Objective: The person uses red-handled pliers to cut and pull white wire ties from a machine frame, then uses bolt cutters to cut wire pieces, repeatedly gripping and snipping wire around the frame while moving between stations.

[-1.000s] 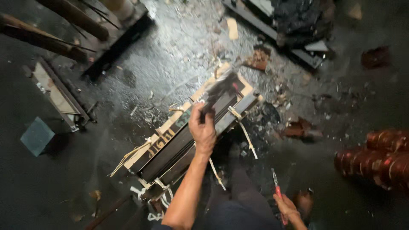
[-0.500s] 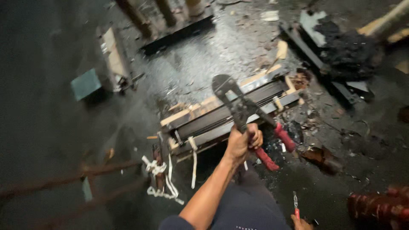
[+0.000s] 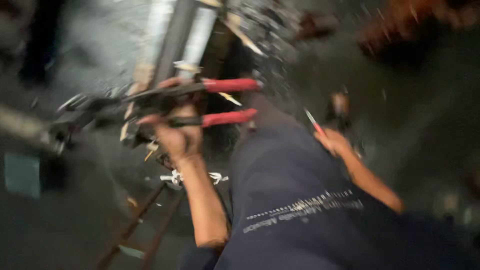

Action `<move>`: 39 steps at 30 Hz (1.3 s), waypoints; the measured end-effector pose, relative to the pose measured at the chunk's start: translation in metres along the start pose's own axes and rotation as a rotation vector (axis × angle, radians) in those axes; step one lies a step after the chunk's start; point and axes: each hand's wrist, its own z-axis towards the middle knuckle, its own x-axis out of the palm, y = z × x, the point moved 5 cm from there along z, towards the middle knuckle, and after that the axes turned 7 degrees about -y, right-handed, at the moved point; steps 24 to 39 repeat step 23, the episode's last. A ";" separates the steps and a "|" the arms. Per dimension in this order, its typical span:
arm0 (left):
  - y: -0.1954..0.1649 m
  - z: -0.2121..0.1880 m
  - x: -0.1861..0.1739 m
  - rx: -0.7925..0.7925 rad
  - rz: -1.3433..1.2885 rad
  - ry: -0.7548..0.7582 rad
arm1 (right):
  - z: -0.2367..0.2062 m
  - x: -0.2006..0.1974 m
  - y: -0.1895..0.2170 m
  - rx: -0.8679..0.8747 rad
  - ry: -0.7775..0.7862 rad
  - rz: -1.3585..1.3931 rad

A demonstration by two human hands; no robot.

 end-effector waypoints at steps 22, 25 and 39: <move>0.147 0.133 0.095 -0.005 0.943 0.057 | 0.074 -0.059 -0.153 0.497 0.033 0.124; 0.175 0.153 0.109 0.000 1.032 0.072 | 0.086 -0.096 -0.158 0.490 0.027 0.129; 0.175 0.153 0.109 0.000 1.032 0.072 | 0.086 -0.096 -0.158 0.490 0.027 0.129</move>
